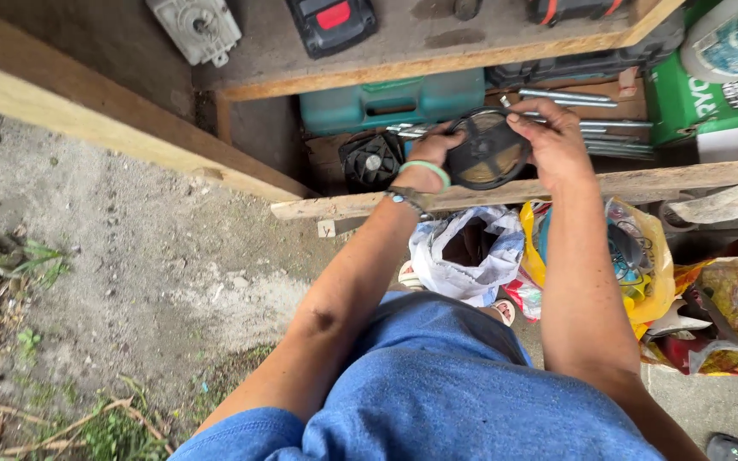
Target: The recorder organizes various tools, components, and a fan assembly within a wooden storage unit.
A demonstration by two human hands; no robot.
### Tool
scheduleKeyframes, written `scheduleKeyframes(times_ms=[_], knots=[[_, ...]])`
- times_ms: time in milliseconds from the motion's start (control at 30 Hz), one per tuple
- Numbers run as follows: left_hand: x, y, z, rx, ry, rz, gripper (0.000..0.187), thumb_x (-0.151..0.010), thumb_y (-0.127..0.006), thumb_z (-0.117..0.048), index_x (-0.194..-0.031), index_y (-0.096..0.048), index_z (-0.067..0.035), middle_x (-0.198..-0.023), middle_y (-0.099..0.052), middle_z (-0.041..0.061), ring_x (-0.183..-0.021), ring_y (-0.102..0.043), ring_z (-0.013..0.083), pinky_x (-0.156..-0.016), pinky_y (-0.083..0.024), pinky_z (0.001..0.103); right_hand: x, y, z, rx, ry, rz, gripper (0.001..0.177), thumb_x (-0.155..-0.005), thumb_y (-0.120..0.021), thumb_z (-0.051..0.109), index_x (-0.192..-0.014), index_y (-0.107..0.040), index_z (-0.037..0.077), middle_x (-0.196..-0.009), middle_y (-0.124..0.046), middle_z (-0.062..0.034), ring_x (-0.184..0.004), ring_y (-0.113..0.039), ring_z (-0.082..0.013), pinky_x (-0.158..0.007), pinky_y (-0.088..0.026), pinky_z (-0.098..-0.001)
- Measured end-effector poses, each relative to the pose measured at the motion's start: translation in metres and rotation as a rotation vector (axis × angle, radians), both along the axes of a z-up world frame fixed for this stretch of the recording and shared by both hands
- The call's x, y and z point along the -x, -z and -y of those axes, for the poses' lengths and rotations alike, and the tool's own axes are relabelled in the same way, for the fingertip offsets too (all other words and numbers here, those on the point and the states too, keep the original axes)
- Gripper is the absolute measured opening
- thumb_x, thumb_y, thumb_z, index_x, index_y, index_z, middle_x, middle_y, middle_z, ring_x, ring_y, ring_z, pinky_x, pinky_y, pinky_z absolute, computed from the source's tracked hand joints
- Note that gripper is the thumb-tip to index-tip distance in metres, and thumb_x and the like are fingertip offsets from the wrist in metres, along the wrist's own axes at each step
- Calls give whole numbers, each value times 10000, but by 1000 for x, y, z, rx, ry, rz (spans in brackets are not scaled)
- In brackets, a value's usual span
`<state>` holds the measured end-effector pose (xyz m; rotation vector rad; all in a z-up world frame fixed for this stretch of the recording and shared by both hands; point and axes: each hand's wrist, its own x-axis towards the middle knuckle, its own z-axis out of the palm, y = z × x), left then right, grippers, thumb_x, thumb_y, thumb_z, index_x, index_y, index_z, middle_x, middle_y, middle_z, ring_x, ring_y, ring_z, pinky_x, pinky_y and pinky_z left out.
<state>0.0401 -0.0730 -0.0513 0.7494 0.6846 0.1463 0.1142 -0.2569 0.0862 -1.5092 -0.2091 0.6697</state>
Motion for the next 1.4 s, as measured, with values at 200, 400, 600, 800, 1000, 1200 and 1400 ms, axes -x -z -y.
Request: scheduleKeyframes(times_ms=[200, 400, 600, 800, 1000, 1200, 1400], knots=[[4, -12, 30, -177, 37, 151, 383, -849, -764, -56, -1217, -700, 27, -1108, -753, 161, -945, -734, 241, -843, -607, 354, -3, 31, 16, -96, 58, 108, 137, -923, -757, -75, -982, -736, 48, -927, -721, -46, -830, -682, -141, -730, -584, -281], [19, -61, 12, -314, 151, 160, 310, -867, -788, -55, -1160, -727, 27, -1027, -770, 127, -890, -733, 198, -793, -603, 314, 10, 25, -3, -26, 93, 130, 100, -893, -797, -19, -960, -746, 34, -895, -712, -39, -824, -668, -129, -754, -553, -286], [15, -46, 2, -378, 59, 198, 244, -909, -759, -37, -1142, -748, 34, -1038, -771, 111, -901, -721, 173, -812, -589, 289, 4, 32, -9, -176, 128, -11, 54, -917, -766, 25, -961, -736, 34, -918, -727, -27, -857, -657, -132, -813, -533, -270], [32, -88, -10, -366, 277, 266, 256, -919, -748, -52, -1168, -756, 8, -1081, -774, 92, -942, -728, 174, -853, -606, 302, -3, 0, 31, -308, -49, -206, 106, -928, -695, 4, -1017, -748, 28, -977, -745, -87, -826, -695, -201, -721, -590, -386], [41, -129, -13, -224, 484, 306, 286, -943, -703, -62, -1225, -716, -13, -1124, -767, 101, -1000, -743, 174, -915, -620, 330, 10, -28, 45, -342, -281, -63, 214, -943, -685, -18, -1148, -735, 15, -1064, -742, -100, -954, -719, -211, -817, -616, -403], [47, -132, -14, -152, 580, 464, 308, -969, -708, -70, -1266, -707, 12, -1176, -762, 137, -1055, -745, 198, -969, -610, 342, 19, -43, 40, -363, -334, -76, 277, -918, -674, -27, -1188, -733, -11, -1089, -750, -105, -969, -730, -202, -824, -608, -368], [55, -117, -9, -151, 516, 463, 319, -955, -733, -72, -1266, -714, -1, -1178, -765, 130, -1057, -744, 199, -978, -608, 343, 21, -37, 33, -127, -232, 199, 208, -919, -658, -117, -1090, -747, -40, -966, -749, -121, -809, -708, -177, -724, -592, -302]])
